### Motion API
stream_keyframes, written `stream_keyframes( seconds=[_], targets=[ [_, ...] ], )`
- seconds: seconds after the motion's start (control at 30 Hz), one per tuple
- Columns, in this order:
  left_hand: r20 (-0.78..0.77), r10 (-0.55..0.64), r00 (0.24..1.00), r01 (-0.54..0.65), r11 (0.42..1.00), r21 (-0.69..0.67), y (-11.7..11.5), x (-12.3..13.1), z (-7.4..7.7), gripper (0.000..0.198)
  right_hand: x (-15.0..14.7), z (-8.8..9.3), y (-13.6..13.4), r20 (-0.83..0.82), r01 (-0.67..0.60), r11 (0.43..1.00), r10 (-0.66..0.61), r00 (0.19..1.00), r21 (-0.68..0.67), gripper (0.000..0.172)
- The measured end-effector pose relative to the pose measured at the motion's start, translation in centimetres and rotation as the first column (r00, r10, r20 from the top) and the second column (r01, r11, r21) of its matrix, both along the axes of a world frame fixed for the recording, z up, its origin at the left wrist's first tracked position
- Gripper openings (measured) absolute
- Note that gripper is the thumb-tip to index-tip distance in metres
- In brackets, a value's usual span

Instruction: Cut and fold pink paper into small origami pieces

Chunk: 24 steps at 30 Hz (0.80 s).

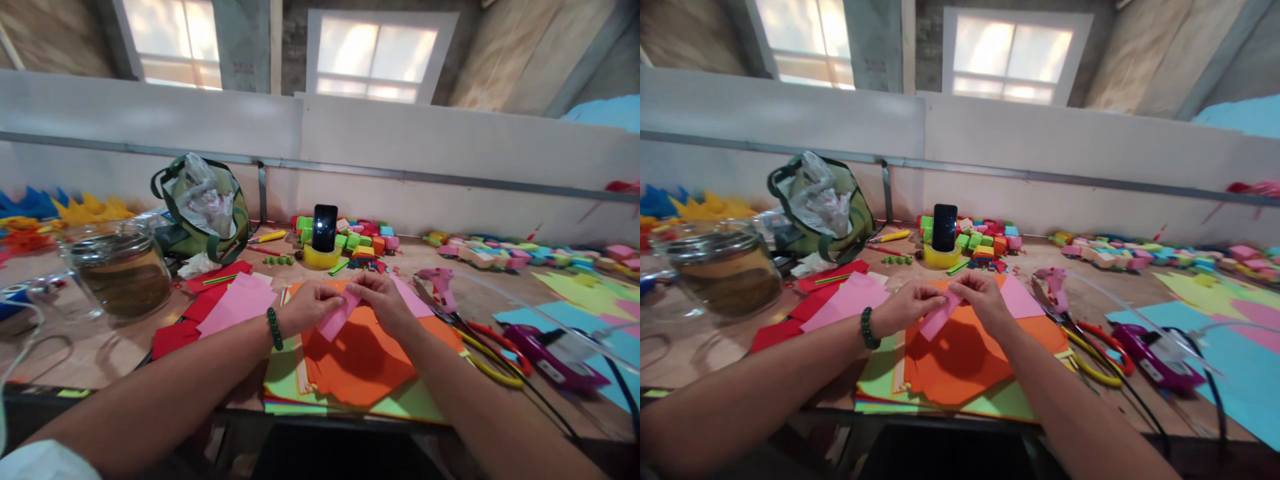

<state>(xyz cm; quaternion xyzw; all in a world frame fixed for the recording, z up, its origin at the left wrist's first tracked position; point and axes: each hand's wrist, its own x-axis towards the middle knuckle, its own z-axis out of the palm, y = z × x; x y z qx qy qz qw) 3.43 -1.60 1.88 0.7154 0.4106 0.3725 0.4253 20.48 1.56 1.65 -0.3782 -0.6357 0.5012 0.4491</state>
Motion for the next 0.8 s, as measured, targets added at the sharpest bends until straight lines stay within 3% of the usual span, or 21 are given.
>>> stream_keyframes(
  seconds=[0.17,0.33,0.4,0.53,0.67,0.8],
  targets=[
    [-0.041,0.042,0.998,-0.045,0.997,-0.071,0.5,-0.2,-0.5,0.027,0.1,-0.5,0.7,0.083,0.046,0.998,-0.044,0.996,-0.031,0.027],
    [-0.129,0.117,0.985,-0.124,0.991,-0.044,1.1,-0.3,-1.2,0.025,0.1,-0.6,0.9,0.223,0.082,0.996,-0.072,0.972,-0.037,0.026],
    [-0.2,0.154,0.968,-0.159,0.987,-0.009,1.3,-0.3,-1.5,0.035,0.1,-0.9,1.0,0.299,0.089,0.996,-0.079,0.951,-0.021,0.027],
    [-0.365,0.197,0.91,-0.179,0.98,0.084,1.8,-0.1,-2.5,0.053,0.1,-1.9,1.6,0.476,0.093,0.994,-0.108,0.873,0.055,0.023],
    [-0.503,0.204,0.84,-0.131,0.975,0.178,1.8,0.1,-3.3,0.042,0.0,-2.7,1.8,0.633,0.064,0.989,-0.132,0.763,0.13,0.014],
    [-0.592,0.215,0.776,-0.07,0.963,0.259,1.2,0.0,-3.0,0.032,-0.3,-2.7,1.6,0.736,0.031,0.983,-0.155,0.659,0.179,0.011]
  ],
)
